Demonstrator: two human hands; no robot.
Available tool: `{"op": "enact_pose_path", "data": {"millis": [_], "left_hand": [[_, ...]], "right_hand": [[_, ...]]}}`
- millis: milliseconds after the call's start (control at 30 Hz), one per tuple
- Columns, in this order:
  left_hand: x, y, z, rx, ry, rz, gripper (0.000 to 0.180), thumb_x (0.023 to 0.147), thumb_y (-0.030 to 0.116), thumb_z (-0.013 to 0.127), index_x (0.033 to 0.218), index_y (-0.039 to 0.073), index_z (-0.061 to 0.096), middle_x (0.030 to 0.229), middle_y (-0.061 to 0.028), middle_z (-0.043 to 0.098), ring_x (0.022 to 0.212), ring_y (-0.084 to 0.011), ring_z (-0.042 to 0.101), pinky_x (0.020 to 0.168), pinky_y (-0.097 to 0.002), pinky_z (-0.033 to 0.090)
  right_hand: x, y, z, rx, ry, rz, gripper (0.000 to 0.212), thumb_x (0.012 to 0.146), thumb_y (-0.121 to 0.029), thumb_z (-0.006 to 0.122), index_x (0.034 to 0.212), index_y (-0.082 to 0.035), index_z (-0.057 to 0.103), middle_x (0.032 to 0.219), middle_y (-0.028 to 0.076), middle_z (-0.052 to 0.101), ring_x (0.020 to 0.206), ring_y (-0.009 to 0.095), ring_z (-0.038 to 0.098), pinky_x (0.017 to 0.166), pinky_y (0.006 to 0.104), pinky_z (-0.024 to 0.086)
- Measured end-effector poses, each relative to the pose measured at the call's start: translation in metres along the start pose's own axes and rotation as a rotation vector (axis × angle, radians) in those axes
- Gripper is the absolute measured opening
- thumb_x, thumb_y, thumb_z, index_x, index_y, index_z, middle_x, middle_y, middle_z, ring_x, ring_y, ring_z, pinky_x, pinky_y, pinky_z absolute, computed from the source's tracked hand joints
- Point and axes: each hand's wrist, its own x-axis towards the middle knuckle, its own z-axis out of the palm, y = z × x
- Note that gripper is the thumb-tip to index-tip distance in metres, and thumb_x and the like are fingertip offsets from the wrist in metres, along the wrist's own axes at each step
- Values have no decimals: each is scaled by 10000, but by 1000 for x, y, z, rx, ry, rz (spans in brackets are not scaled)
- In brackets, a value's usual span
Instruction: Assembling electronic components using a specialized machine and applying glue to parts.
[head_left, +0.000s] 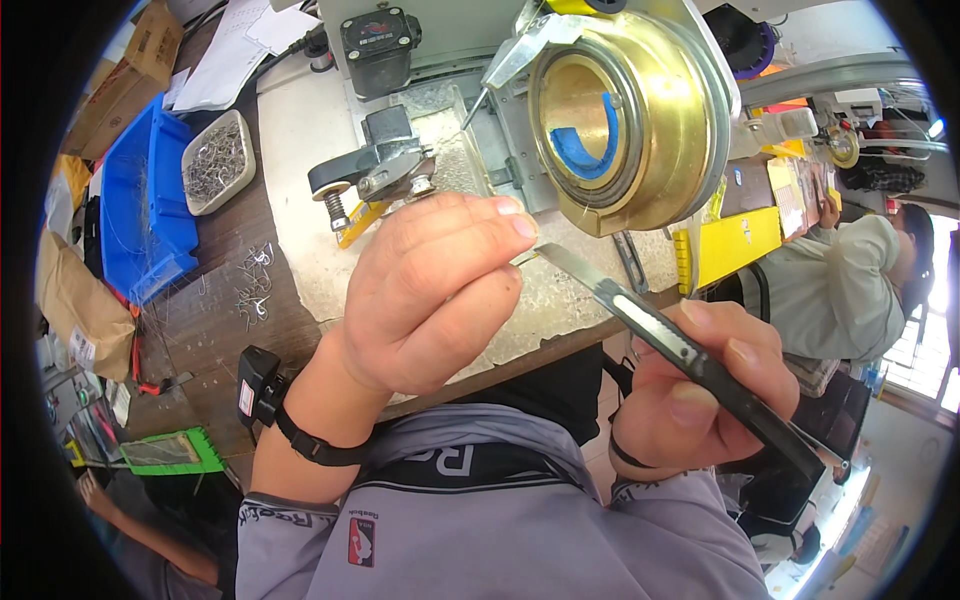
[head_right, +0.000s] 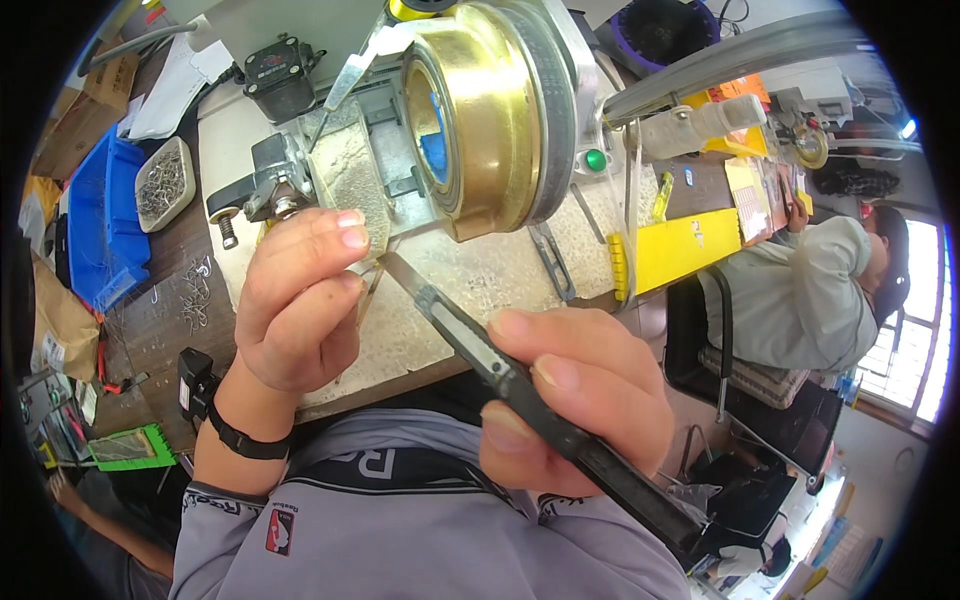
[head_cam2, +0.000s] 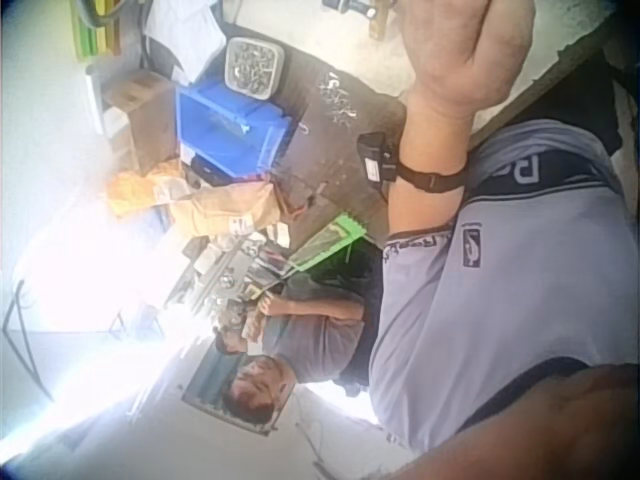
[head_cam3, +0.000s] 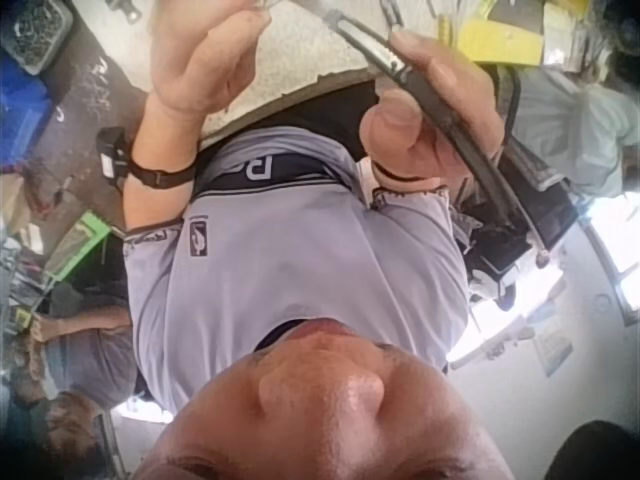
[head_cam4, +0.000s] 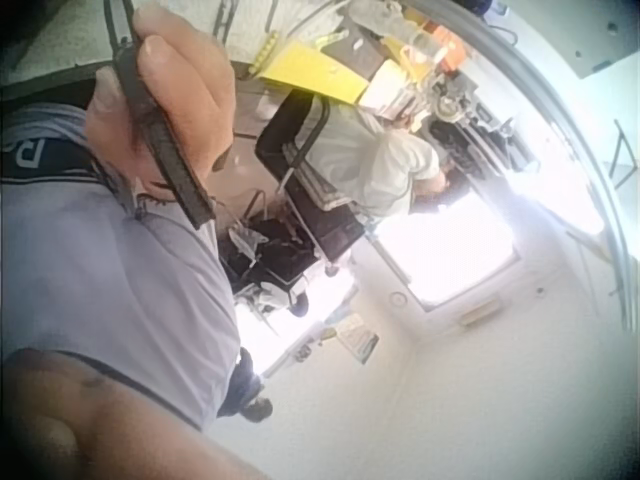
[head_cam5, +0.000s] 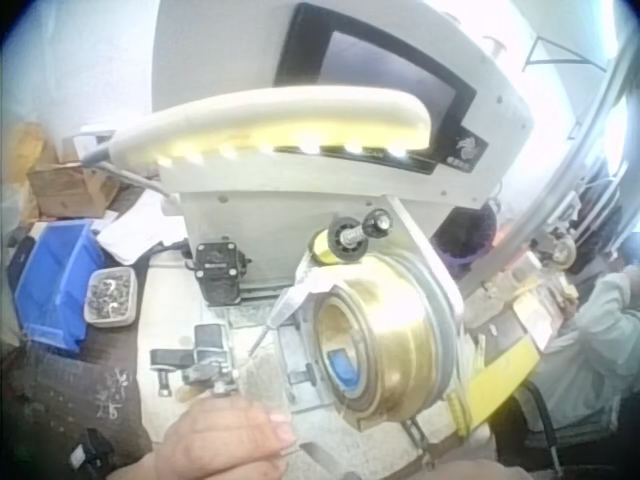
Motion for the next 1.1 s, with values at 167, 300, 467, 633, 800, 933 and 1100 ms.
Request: {"op": "enact_pose_path", "data": {"millis": [167, 300, 467, 633, 800, 933, 1100], "left_hand": [[0, 1, 0, 9, -2, 3, 222, 877, -99, 600, 1066, 5, 548, 1171, -196, 641, 1040, -361, 674, 902, -476, 582], [1, 1, 0, 12, -4, 5, 232, 868, -105, 607, 1067, 1, 551, 1172, -193, 643, 1042, -361, 675, 914, -479, 577], [-1, -5, 9, 31, 116, 69, 159, 793, 31, 662, 938, -21, 620, 1109, -195, 686, 974, -341, 696, 849, -428, 585], [0, -3, 8, 38, 120, 61, 153, 797, 23, 652, 941, -18, 621, 1111, -190, 689, 972, -339, 701, 853, -429, 585], [-1, -4, 8, 52, 120, 68, 162, 804, 29, 654, 956, -17, 621, 1117, -190, 689, 975, -339, 701, 854, -429, 584], [-1, -2, 6, 43, 117, 70, 163, 808, 32, 653, 961, -16, 622, 1121, -190, 688, 978, -339, 701, 857, -430, 582], [-1, 5, 0, 2, -21, -3, 201, 881, -75, 633, 1053, 7, 567, 1152, -182, 649, 1033, -349, 677, 918, -490, 571]], "right_hand": [[1, -2, 5, 12, -40, -7, 427, 847, -83, 765, 1215, 7, 568, 1058, 281, 694, 695, 234, 667, 612, 294, 556], [0, -8, 14, -64, -12, 42, 400, 819, -49, 774, 1172, 15, 597, 1027, 273, 711, 716, 242, 689, 615, 295, 560], [9, -8, 15, -137, -121, 71, 384, 805, -12, 770, 1151, 8, 605, 999, 247, 726, 751, 265, 719, 599, 309, 564], [9, -14, 15, -169, -132, 76, 381, 801, 5, 764, 1146, -1, 603, 1004, 237, 730, 746, 277, 723, 594, 311, 566], [8, -12, 16, -191, -156, 79, 400, 783, -5, 779, 1143, -8, 602, 1002, 226, 734, 757, 281, 724, 614, 321, 570], [5, -15, 13, -165, -119, 94, 407, 779, -8, 781, 1144, -9, 602, 1010, 225, 733, 765, 279, 720, 637, 320, 573], [4, -12, 12, -174, -144, 40, 389, 808, -40, 767, 1151, -2, 589, 1019, 232, 725, 738, 275, 697, 635, 331, 573]]}}
